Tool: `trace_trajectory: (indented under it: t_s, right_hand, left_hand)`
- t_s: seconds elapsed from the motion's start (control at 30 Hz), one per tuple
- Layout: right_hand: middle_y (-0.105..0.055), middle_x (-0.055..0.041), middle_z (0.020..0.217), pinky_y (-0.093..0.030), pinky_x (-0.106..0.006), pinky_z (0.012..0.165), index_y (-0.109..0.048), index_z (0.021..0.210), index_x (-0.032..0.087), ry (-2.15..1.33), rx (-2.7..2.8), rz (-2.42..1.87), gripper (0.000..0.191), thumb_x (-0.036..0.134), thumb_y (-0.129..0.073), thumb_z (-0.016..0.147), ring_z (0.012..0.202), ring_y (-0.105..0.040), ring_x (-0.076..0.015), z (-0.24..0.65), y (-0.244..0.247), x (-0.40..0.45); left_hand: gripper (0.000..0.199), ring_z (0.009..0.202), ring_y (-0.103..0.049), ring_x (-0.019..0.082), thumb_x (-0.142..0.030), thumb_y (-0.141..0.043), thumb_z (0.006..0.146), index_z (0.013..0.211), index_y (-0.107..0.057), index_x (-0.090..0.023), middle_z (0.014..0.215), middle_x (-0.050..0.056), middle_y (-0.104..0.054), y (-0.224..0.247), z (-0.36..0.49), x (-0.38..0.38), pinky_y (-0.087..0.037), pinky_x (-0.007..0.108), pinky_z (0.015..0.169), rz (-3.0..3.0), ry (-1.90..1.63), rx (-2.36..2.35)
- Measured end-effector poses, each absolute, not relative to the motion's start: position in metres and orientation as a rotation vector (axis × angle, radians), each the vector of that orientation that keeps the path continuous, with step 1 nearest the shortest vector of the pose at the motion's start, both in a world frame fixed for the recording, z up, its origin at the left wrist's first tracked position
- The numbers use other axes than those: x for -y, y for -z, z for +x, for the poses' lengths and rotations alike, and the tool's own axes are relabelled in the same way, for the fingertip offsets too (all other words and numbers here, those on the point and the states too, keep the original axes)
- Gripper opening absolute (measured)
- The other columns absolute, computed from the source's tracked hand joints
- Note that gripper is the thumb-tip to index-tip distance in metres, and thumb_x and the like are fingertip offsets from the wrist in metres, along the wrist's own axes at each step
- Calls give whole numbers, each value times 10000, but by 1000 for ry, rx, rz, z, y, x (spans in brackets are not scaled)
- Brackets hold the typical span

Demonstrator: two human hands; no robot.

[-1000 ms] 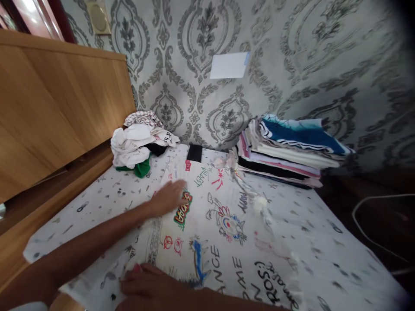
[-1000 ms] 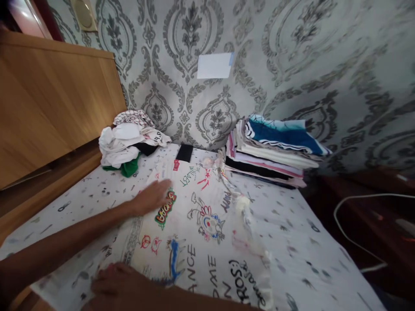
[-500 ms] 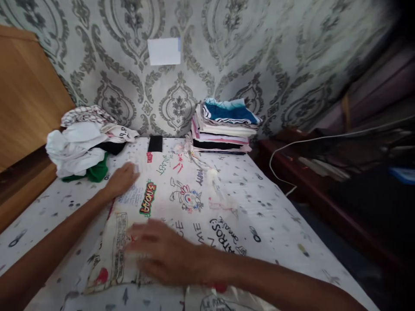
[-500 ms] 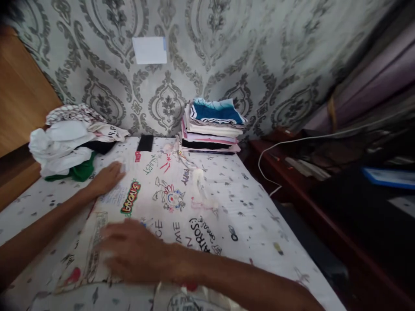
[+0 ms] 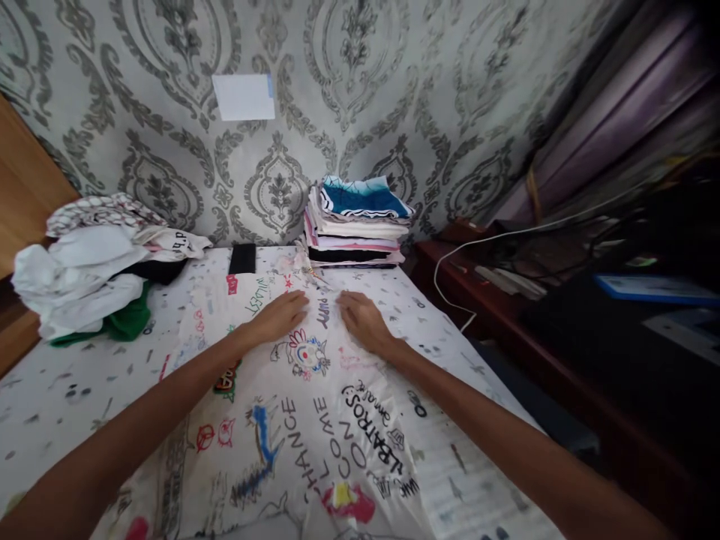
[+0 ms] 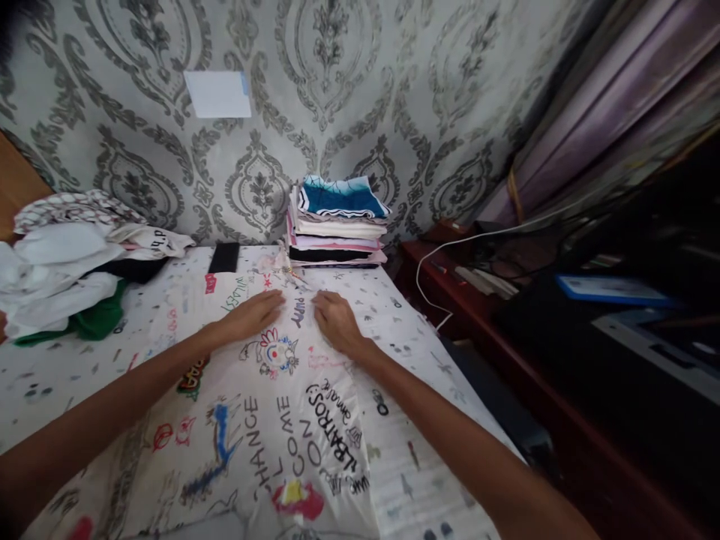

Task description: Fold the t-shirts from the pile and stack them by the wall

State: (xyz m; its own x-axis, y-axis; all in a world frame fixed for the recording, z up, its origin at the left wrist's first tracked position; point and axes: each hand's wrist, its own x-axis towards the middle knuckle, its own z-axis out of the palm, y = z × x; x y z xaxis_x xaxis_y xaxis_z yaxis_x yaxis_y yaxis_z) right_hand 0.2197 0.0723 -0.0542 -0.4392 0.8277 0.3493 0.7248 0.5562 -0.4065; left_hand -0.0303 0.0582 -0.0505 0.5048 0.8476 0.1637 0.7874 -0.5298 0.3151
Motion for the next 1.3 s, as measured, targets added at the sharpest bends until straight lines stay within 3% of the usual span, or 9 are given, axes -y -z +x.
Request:
trace_trajectory:
  t_s: [0.23, 0.43, 0.63, 0.87, 1.03, 1.3]
  right_hand:
    - [-685, -120, 1150, -468, -335, 944, -650, 1250, 149, -448, 2104, -1526, 499, 124, -631, 752, 1083, -614, -242, 240, 55, -107]
    - [-684, -35, 840, -416, -268, 688, -711, 855, 186, -429, 2003, -1642, 125, 257, -613, 822, 797, -600, -180, 230, 56, -114]
    - [-670, -37, 817, -342, -267, 617, -637, 798, 210, -373, 1905, -1705, 83, 169, -566, 807, 753, -560, -177, 237, 56, -112]
    - [-677, -12, 795, -408, -259, 674, -647, 820, 202, -504, 1917, -1655, 81, 153, -582, 820, 743, -591, -157, 244, 56, -115]
    - [-680, -25, 885, -457, -268, 769, -684, 946, 185, -563, 1921, -1635, 142, 180, -609, 825, 796, -605, -151, 251, 55, -107]
    - [-619, -98, 1023, -421, -414, 935, -673, 862, 188, -393, 2055, -1704, 180, 349, -704, 789, 1032, -547, -271, 255, 51, -50]
  left_hand:
    - [324, 1265, -546, 259, -277, -436, 977, 1249, -564, -158, 1323, 152, -597, 55, 3, -105, -423, 423, 1103, 2589, -465, -1437]
    - [383, 1381, -457, 263, -251, -422, 977, 1330, -521, -141, 1488, 170, -491, 62, 20, -121, -383, 440, 1128, 2605, -448, -1530]
    - [472, 1466, -346, 328, -353, -375, 1008, 1439, -473, -189, 1585, 148, -398, 67, 33, -130, -300, 554, 1153, 2577, -344, -1656]
    - [543, 1512, -248, 341, -401, -346, 1021, 1510, -392, -171, 1631, 160, -297, 60, 42, -124, -217, 607, 1179, 2500, -222, -1731]
    - [578, 1532, -194, 318, -454, -290, 1035, 1529, -347, -159, 1642, 163, -268, 56, 61, -89, -174, 605, 1198, 2472, -156, -1679]
    - [580, 1530, -216, 278, -403, -225, 1044, 1539, -306, -111, 1646, 163, -254, 54, 80, -38, -206, 535, 1219, 2489, -195, -1604]
